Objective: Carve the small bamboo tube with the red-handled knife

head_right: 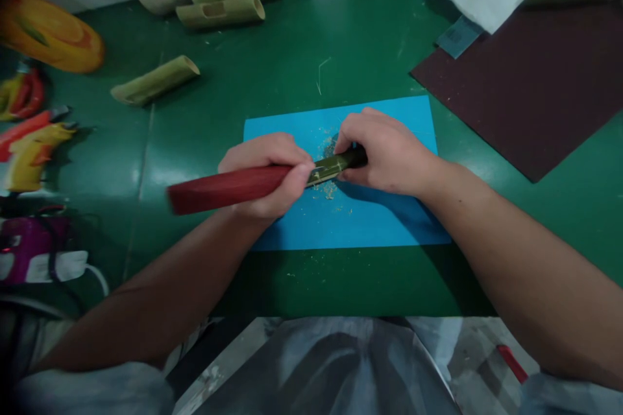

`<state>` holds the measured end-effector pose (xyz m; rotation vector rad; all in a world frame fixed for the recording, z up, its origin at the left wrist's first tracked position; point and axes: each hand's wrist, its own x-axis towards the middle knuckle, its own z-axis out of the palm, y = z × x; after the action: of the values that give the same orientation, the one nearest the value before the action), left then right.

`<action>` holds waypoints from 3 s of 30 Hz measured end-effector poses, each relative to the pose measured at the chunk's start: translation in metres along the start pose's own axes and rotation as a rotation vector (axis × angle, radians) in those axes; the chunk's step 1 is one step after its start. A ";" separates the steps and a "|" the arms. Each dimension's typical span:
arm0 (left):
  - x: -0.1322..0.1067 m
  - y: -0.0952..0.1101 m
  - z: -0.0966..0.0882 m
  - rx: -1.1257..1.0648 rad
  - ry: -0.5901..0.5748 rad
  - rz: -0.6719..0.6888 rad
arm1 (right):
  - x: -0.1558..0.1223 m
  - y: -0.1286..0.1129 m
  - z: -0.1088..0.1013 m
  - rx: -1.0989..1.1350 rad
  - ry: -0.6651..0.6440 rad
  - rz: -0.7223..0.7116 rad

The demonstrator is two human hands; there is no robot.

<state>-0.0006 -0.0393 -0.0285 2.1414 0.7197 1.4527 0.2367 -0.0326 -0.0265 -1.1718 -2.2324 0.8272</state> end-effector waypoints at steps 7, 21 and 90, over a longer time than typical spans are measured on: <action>0.004 0.000 0.000 -0.011 -0.078 0.032 | 0.001 -0.001 -0.001 -0.005 -0.001 -0.010; 0.006 0.001 -0.003 0.061 -0.169 -0.072 | 0.000 0.001 0.001 -0.037 0.012 -0.019; 0.011 -0.001 -0.002 -0.062 -0.157 -0.082 | 0.001 0.002 -0.001 -0.030 -0.009 -0.018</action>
<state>0.0012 -0.0310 -0.0207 2.1250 0.6878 1.2329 0.2376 -0.0308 -0.0272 -1.1624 -2.2673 0.7960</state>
